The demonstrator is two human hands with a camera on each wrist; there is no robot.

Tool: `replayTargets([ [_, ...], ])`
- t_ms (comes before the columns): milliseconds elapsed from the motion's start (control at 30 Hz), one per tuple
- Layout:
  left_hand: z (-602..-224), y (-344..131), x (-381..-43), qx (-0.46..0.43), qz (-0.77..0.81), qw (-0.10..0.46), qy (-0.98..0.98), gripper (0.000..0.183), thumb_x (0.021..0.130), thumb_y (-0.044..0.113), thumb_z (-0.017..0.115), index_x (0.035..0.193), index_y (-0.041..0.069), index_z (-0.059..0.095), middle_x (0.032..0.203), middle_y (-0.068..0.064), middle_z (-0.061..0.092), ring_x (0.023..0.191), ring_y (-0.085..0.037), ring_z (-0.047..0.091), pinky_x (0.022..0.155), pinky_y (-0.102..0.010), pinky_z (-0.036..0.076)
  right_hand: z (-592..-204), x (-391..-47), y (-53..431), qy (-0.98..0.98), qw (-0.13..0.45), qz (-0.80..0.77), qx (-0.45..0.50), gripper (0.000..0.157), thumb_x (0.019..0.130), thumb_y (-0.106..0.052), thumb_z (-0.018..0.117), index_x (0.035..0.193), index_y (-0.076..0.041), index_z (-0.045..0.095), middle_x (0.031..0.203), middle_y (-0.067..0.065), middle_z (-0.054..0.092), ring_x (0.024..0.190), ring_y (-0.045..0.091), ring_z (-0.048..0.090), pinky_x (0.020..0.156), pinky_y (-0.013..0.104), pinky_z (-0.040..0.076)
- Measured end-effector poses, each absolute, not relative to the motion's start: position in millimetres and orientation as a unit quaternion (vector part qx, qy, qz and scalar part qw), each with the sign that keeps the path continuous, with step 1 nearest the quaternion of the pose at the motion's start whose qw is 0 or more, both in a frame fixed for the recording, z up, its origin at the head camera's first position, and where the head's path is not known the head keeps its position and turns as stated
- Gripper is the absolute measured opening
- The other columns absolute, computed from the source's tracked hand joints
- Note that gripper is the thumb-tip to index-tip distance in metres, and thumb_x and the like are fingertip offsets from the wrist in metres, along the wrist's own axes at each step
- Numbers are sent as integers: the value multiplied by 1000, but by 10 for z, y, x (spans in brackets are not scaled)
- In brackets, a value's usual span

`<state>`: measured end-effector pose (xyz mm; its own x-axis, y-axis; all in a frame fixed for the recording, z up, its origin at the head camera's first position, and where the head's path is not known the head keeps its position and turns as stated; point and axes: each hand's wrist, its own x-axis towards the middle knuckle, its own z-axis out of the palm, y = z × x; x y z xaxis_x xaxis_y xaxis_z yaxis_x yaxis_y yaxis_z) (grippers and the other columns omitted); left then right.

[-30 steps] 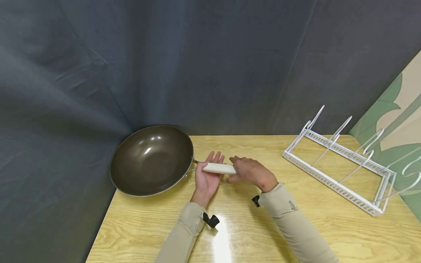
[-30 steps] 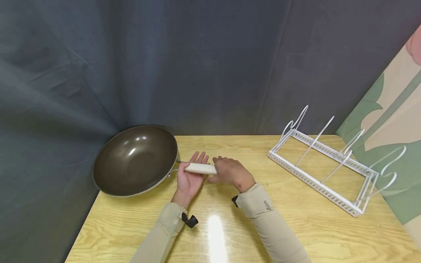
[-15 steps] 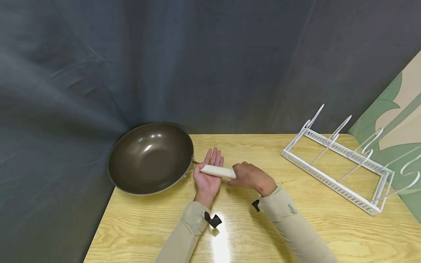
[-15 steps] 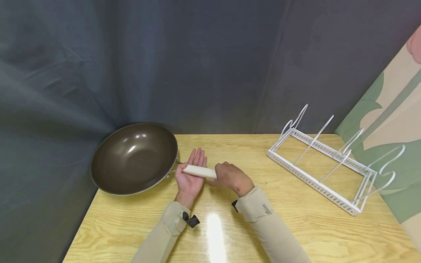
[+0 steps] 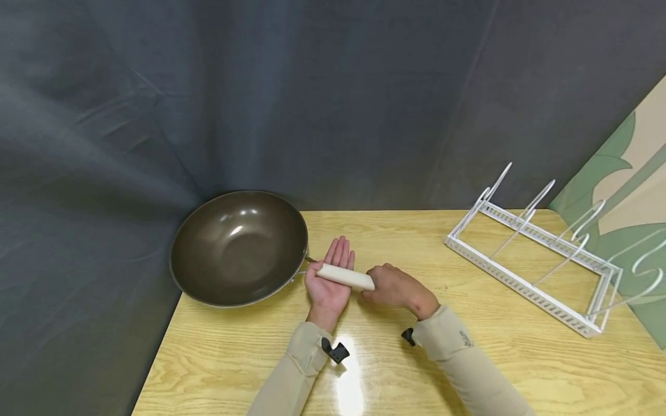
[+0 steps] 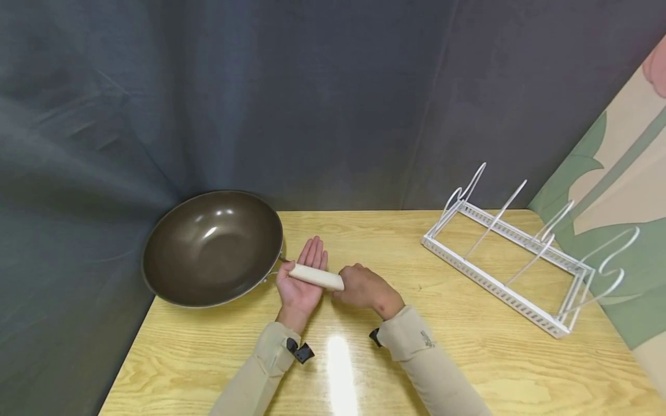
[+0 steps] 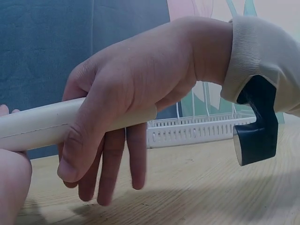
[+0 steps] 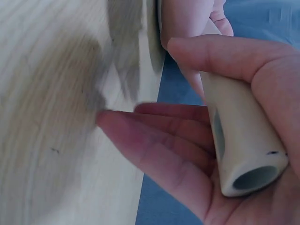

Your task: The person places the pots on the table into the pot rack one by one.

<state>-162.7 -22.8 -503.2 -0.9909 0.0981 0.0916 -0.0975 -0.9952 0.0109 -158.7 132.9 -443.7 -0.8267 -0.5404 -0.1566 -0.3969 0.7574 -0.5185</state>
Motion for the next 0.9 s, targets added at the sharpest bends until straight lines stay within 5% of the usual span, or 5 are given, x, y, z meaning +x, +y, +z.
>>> replayTargets([
  [133,-5036,-238,-1597,26,998,51,4,62,89,20,20,148,1,14,151,-12,25,138,-25,23,108,-39,25,-4465,-1525,1327,910,179,-281,-248,13,82,-21,68,78,-11,61,56,-2,56,45,11,51,42,27,43],
  [233,-5024,-247,-1571,-15,999,46,10,57,90,21,25,143,1,28,142,-12,41,136,-25,28,106,-38,29,-4477,-1466,1322,892,207,-320,-241,11,85,-17,65,85,-7,61,57,3,60,45,18,59,40,29,46],
  [433,-4974,-260,-1522,-85,995,45,33,31,88,22,31,97,6,56,92,-6,61,93,-21,58,82,-31,45,-4508,-1364,1309,874,227,-368,-222,10,86,-13,62,91,-4,60,58,9,61,39,17,57,36,31,46],
  [600,-4967,-260,-1473,-101,993,50,37,17,79,19,36,73,11,49,65,1,48,55,-13,39,50,-23,34,-4593,-1280,1284,873,205,-380,-229,6,84,-13,61,87,-8,58,57,3,57,37,10,50,33,27,42],
  [900,-4992,-261,-1430,-120,990,60,52,21,82,21,33,61,17,34,50,7,26,43,-8,24,42,-22,27,-4730,-1140,1249,893,112,-360,-245,10,79,-16,68,79,-11,59,61,-7,51,49,6,45,44,24,38],
])
